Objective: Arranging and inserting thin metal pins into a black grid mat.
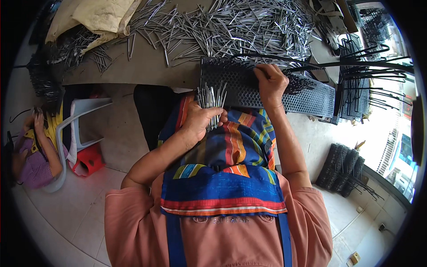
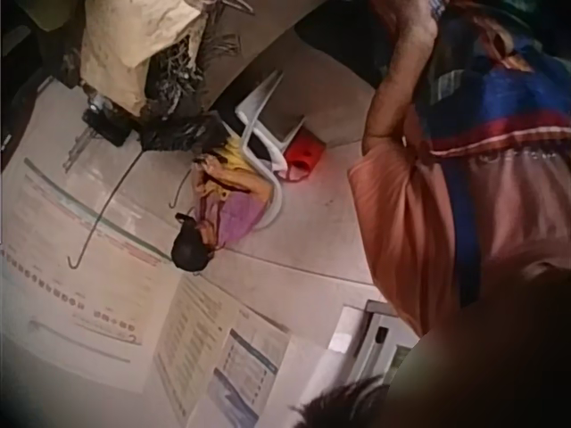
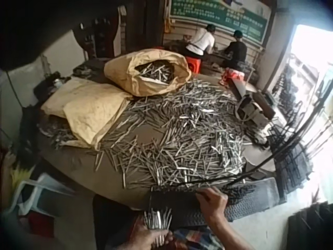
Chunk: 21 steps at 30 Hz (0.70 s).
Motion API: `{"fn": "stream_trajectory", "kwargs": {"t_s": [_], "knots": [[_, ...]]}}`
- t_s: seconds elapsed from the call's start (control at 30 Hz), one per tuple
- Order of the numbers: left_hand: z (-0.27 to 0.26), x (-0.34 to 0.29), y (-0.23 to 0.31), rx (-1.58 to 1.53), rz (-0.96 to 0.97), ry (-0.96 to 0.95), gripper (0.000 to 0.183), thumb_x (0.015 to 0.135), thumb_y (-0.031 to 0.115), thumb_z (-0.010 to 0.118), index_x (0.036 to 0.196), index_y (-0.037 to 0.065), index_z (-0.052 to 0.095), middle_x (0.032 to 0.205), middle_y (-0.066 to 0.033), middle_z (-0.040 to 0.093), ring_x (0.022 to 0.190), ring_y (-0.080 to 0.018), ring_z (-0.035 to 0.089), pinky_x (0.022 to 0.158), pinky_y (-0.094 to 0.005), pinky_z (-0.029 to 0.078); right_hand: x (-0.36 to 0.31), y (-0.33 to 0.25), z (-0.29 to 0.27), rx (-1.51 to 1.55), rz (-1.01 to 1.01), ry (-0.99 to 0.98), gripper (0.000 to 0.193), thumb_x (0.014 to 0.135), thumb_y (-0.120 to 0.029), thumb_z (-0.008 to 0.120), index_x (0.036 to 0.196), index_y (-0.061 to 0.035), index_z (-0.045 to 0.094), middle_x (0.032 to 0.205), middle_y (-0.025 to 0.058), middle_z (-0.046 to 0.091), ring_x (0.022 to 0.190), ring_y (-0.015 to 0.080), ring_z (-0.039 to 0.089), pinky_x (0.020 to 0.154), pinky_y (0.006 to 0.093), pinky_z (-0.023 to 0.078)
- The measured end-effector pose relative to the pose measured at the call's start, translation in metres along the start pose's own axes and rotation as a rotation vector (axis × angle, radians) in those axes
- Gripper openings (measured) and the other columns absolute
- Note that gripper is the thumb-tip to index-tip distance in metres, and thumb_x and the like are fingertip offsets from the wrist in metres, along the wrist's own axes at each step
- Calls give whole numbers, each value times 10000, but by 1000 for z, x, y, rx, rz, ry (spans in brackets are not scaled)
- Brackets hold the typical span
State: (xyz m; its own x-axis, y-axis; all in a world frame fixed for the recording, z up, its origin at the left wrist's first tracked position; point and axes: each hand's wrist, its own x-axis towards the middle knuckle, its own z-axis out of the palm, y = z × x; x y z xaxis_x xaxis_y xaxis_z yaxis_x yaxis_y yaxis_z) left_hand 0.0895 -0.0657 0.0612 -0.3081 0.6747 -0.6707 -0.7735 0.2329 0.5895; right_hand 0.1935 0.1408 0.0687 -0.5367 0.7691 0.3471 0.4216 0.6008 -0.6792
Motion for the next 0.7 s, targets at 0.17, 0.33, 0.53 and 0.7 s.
{"fn": "stream_trajectory", "kwargs": {"t_s": [0.17,0.33,0.53,0.7], "knots": [[4,-2,3,-80,-23,18,28,791,-4,680,814,-22,681,748,-129,699,630,-225,692,550,-317,555,1,-3,1,-9,-30,11,165,742,-36,759,904,-45,732,692,64,601,575,140,581,552,278,444],[3,2,3,-109,-47,10,50,794,-4,670,839,-25,674,761,-135,698,635,-234,691,556,-329,558,-1,-6,0,-186,-91,-44,164,765,-82,754,929,-74,737,715,73,608,597,208,608,571,301,461],[-4,9,3,-150,-52,-39,123,806,-4,648,926,-30,655,814,-146,701,708,-249,698,628,-360,578,6,2,1,-170,-113,-22,162,782,-136,749,939,-102,737,731,63,598,629,261,621,577,335,468],[-4,10,5,-146,-35,-63,138,809,1,645,940,-42,657,818,-144,700,722,-244,694,636,-357,578,10,-5,-5,-392,-252,-108,198,803,-150,721,1001,-138,730,770,46,582,653,269,624,576,363,474]]}}
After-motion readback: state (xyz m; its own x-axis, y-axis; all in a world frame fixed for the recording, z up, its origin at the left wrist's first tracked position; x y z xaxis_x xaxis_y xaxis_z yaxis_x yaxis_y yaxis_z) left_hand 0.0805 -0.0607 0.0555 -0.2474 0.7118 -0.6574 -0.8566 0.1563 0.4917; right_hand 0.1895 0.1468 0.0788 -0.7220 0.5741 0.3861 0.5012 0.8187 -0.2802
